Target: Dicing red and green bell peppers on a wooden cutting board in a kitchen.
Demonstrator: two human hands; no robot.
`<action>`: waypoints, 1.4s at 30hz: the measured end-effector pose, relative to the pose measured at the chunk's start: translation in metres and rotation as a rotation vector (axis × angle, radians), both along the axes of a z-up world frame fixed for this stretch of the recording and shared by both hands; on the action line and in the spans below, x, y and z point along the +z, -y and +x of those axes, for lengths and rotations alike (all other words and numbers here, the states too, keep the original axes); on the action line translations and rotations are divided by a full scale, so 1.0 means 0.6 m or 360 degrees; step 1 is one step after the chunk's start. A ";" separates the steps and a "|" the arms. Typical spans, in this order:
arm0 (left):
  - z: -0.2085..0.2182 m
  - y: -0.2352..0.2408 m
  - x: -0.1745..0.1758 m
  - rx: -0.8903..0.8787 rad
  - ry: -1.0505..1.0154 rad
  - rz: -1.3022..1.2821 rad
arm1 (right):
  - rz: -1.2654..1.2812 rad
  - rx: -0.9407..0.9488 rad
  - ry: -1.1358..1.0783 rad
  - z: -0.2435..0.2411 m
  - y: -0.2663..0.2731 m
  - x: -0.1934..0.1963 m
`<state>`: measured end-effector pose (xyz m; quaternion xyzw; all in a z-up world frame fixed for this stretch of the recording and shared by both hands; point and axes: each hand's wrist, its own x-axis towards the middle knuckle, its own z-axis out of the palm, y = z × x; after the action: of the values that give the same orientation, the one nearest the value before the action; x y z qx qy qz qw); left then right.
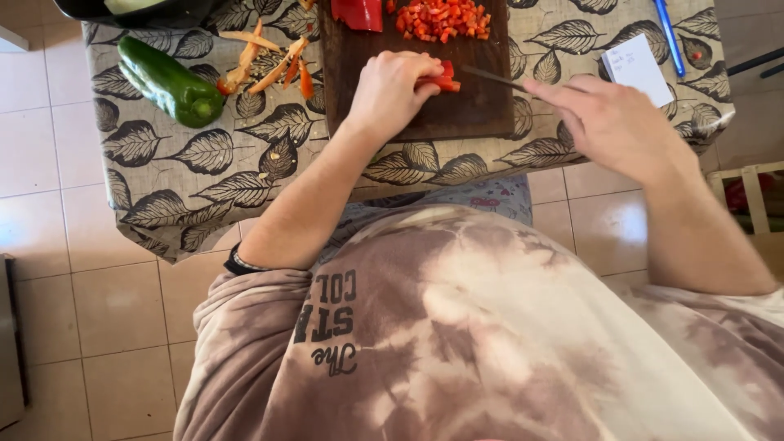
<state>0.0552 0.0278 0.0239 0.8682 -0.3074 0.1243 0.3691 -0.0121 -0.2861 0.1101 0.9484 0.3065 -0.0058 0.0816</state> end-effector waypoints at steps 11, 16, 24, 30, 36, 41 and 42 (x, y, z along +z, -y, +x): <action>-0.025 -0.013 0.037 0.0225 0.0078 -0.0062 | 0.0898 -0.0292 -0.0311 -0.038 -0.103 -0.043; -0.018 -0.029 0.024 0.0056 -0.0479 -0.0293 | 0.0852 -0.0386 -0.0459 -0.045 -0.152 -0.034; -0.014 -0.013 0.030 -0.0010 -0.0439 -0.0339 | 0.0920 -0.0308 -0.0332 -0.041 -0.154 -0.034; -0.011 -0.002 0.044 0.0033 0.0320 -0.0060 | 0.0967 -0.0340 -0.0353 -0.042 -0.128 -0.027; -0.002 0.024 -0.003 0.0174 0.0039 0.0151 | 0.1062 -0.0279 -0.0192 -0.047 -0.115 -0.028; -0.017 0.037 0.013 0.0366 0.0080 0.0222 | 0.1064 -0.0196 -0.0088 -0.039 -0.120 -0.026; -0.018 0.037 0.012 0.0368 0.0081 0.0223 | 0.1065 -0.0194 -0.0087 -0.036 -0.120 -0.027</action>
<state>0.0444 0.0055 0.0309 0.9181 -0.2224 0.1663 0.2829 -0.0336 -0.2144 0.0937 0.9386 0.2364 0.0647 -0.2427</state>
